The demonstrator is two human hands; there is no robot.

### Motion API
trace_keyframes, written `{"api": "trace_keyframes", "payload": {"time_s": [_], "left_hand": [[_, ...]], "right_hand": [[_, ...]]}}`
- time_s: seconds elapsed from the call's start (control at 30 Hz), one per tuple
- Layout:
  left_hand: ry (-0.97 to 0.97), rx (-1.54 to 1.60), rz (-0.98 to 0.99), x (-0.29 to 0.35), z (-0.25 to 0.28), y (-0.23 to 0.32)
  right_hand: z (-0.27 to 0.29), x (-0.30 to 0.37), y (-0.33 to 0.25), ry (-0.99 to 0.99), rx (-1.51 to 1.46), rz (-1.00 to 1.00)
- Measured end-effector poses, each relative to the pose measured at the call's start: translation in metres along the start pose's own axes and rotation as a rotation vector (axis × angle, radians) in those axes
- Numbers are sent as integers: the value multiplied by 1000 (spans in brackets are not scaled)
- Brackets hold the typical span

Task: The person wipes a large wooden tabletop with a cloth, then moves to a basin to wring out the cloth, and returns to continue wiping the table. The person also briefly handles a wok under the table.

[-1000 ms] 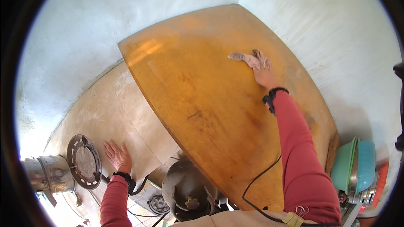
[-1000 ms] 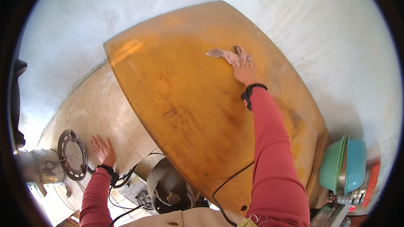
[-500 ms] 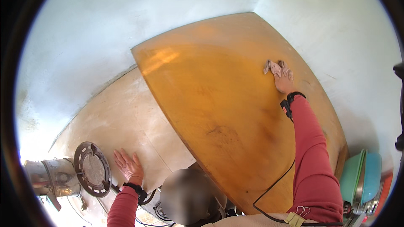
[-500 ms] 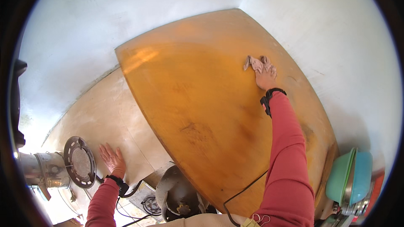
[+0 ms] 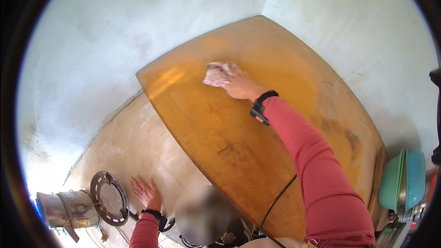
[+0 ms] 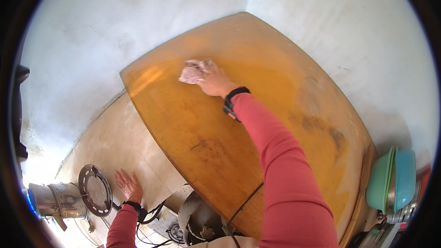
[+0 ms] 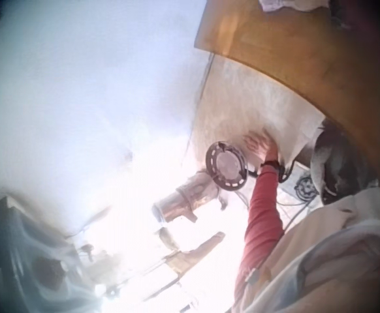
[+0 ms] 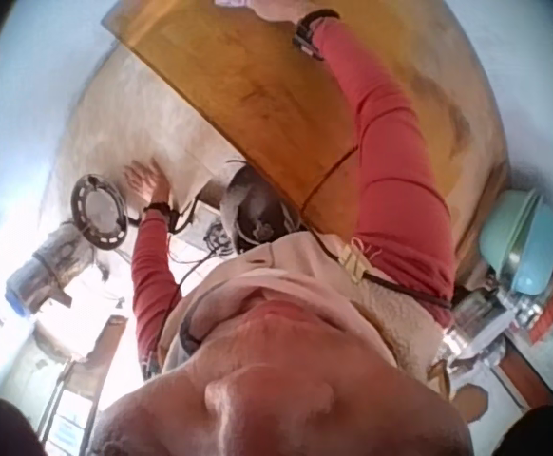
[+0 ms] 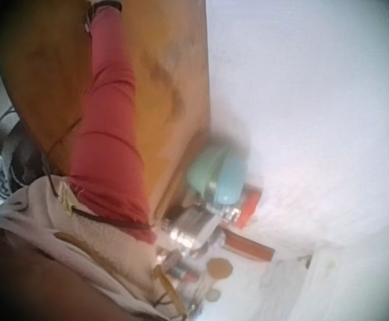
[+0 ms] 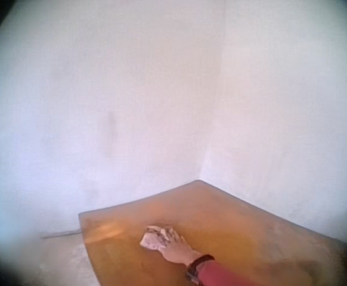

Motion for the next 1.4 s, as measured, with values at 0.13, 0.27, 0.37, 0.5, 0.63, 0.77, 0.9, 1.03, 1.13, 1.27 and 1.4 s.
{"api": "trace_keyframes", "payload": {"time_s": [0.13,0.27,0.37,0.5,0.63,0.77,0.9,1.03,1.13,1.27,1.4], "left_hand": [[-38,-27,25,0,-2,-2],[-35,11,24,2,-3,-4],[33,43,-19,2,0,-2],[59,56,-23,1,2,-2],[0,79,9,2,0,-4],[2,62,8,0,1,-2],[20,72,23,1,2,-4],[4,69,27,1,1,-3],[8,74,27,1,3,-3],[9,67,26,1,3,-2],[32,32,14,0,3,-2]], "right_hand": [[40,31,104,113,-387,-194],[45,45,175,86,478,-462],[16,1,153,-9,617,-465],[-32,-87,36,9,425,-251],[-71,-96,-97,-118,652,329],[-30,-11,-144,105,285,487],[4,13,-115,-255,-356,201],[21,20,-53,-279,-1509,-486],[42,45,11,-90,-959,-758],[86,55,16,123,-154,-504],[31,33,-54,-79,133,-159]]}}
Point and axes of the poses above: each hand's wrist, its own x-axis away from the middle knuckle, its own z-axis out of the back of the hand, y = z × x, the point moved 8 cm from there along -x, towards the middle knuckle, and after that the axes turned 4 degrees about y, right-handed, at the moved point
